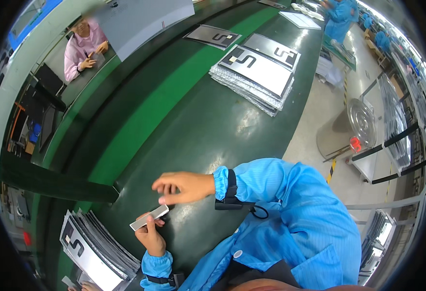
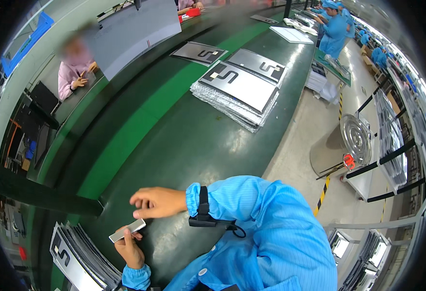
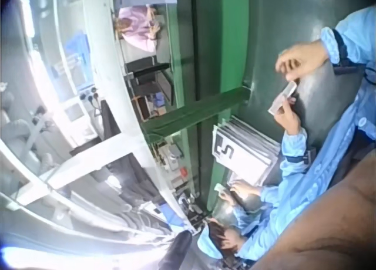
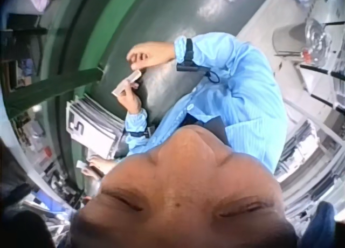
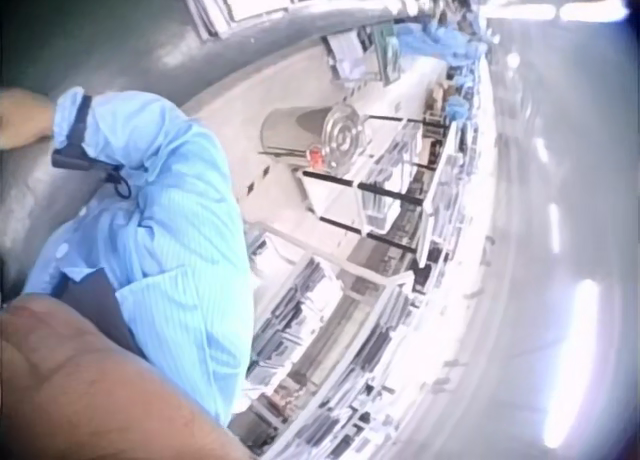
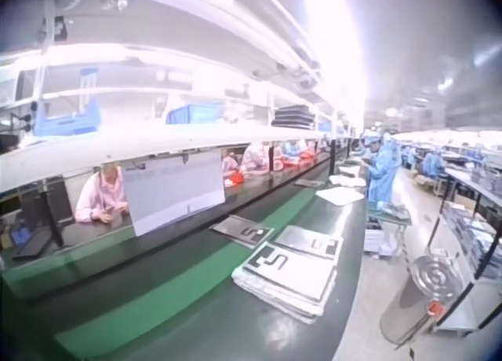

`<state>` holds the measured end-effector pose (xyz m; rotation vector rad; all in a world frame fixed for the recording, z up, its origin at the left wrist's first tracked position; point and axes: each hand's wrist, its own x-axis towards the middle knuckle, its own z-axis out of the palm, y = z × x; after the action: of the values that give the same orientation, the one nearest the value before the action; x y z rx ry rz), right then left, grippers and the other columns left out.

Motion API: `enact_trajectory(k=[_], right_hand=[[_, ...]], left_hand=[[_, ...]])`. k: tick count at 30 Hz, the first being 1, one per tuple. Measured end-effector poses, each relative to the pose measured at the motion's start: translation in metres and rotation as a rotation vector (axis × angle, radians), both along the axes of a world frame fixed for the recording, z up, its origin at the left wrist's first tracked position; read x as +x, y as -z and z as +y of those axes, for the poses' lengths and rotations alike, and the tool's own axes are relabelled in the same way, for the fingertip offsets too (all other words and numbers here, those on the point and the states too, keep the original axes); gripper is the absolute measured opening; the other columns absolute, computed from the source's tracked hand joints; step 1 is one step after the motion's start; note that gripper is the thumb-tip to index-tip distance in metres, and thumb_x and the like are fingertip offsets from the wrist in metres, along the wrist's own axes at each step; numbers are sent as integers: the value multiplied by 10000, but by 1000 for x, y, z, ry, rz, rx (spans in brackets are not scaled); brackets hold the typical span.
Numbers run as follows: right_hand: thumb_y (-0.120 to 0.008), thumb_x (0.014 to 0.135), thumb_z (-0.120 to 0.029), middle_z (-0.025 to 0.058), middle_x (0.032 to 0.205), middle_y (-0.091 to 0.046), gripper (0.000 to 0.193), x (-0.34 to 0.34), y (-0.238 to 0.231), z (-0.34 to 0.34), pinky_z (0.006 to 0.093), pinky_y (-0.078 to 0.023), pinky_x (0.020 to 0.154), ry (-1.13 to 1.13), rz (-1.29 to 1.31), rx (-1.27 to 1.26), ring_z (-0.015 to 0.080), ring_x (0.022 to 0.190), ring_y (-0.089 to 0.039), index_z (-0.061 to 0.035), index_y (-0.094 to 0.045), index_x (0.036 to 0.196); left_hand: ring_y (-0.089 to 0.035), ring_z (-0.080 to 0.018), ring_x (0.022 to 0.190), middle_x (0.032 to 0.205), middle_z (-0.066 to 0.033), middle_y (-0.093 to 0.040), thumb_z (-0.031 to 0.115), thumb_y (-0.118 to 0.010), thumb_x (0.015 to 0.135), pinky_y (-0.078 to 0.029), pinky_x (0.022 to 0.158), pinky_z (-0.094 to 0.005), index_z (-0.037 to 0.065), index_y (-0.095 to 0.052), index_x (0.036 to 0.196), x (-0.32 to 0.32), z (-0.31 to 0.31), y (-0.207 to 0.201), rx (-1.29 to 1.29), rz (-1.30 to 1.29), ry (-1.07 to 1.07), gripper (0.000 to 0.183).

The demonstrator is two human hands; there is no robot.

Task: Assembling flat electronic screen components by applying adhesive strips.

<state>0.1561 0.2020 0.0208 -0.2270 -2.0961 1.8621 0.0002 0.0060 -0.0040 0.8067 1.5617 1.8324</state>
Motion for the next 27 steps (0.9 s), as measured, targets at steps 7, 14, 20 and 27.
enact_trajectory(k=[7,14,20,27], right_hand=[[-440,1042,-590,285,1599,-343,839,45,-21,85,421,-232,1246,677,-197,200,393,1519,-281,80,-341,1536],[-308,1039,-653,249,1625,-312,872,140,-11,138,484,-129,1257,818,-673,393,361,1541,-232,36,-294,1575],[-337,1042,-639,264,1618,-310,864,165,23,157,471,-157,1262,800,-701,628,373,1533,-247,46,-300,1568],[-369,1046,-618,272,1615,-312,853,170,22,163,418,-220,1249,812,-638,641,378,1520,-273,72,-326,1546]], left_hand=[[-622,-156,660,814,-113,-677,198,-675,1009,-476,606,-279,-15,-634,1053,-4,-3,1,1,0,1,221],[-632,-152,668,830,-118,-684,179,-671,1010,-495,619,-274,-27,-637,1054,-7,-5,3,-13,14,32,214],[-634,-147,679,839,-116,-686,179,-674,1008,-496,618,-274,-30,-637,1059,-6,-3,4,-27,26,26,218],[-641,-147,692,862,-126,-695,160,-672,1005,-506,627,-274,-34,-639,1070,-3,-7,5,-36,-2,10,208]])
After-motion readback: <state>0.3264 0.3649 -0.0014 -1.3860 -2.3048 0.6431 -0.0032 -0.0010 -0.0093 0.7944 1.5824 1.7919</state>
